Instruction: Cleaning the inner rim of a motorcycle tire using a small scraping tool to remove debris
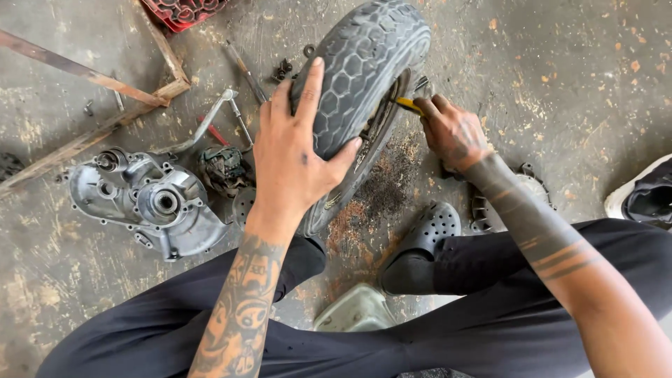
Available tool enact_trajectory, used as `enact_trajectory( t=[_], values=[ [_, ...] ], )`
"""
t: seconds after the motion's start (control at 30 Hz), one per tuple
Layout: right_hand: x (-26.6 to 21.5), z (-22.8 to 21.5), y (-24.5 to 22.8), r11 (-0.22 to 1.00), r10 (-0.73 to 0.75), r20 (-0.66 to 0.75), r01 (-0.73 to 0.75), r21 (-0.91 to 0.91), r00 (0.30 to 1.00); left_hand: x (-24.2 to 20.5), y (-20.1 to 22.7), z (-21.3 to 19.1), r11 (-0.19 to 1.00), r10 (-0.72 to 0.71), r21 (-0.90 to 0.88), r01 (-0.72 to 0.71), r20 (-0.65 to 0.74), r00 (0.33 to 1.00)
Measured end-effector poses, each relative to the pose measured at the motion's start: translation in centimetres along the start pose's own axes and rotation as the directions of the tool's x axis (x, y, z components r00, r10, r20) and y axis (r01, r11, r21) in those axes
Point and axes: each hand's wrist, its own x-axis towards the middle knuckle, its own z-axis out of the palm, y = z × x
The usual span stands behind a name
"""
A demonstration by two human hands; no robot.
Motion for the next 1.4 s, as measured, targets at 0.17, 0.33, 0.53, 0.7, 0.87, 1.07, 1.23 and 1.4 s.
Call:
enact_trajectory(
  t=[0.17, 0.33, 0.53, 0.7, 0.87, 1.07, 1.23, 1.4],
  values=[
    [0.4, 1.6, 0.3, 0.98, -0.129, -0.061, 0.117, -0.16, 0.99, 0.5, 0.0, 0.7, 0.999, -0.028, 0.024, 0.027, 0.029, 0.999],
    [-0.5, 4.1, -0.2, 0.991, -0.08, 0.161, 0.096, -0.095, 0.984, 0.5, 0.2, 0.4, 0.999, -0.04, 0.013, 0.04, 0.027, 0.999],
    [-0.3, 2.9, -1.2, 0.978, -0.095, -0.018, 0.09, -0.188, 0.995, 0.1, 0.7, 0.6, 0.999, -0.028, 0.039, 0.028, 0.007, 1.0],
    [-0.6, 2.9, 0.4, 1.0, -0.011, -0.139, 0.015, 0.023, 0.99, 0.4, 1.4, 0.8, 0.998, -0.017, 0.06, 0.016, 0.01, 1.0],
    [-0.7, 3.4, 0.2, 0.997, -0.07, -0.046, 0.069, -0.017, 0.997, 0.9, 2.1, 1.0, 0.999, -0.008, 0.04, 0.008, 0.002, 1.0],
    [-1.1, 3.6, 0.0, 0.993, -0.077, -0.065, 0.071, -0.098, 0.995, 1.1, 3.4, 0.9, 0.998, -0.006, 0.059, 0.006, -0.006, 1.0],
    [-0.8, 2.9, 1.2, 0.997, 0.041, -0.169, -0.051, -0.058, 0.985, 1.3, 4.2, 0.7, 0.998, -0.005, 0.058, 0.005, 0.004, 1.0],
    [0.3, 0.8, 2.1, 0.997, 0.039, -0.194, -0.052, -0.063, 0.98, 1.5, 4.6, 0.8, 0.997, -0.001, 0.083, 0.0, 0.018, 1.0]
  ],
)
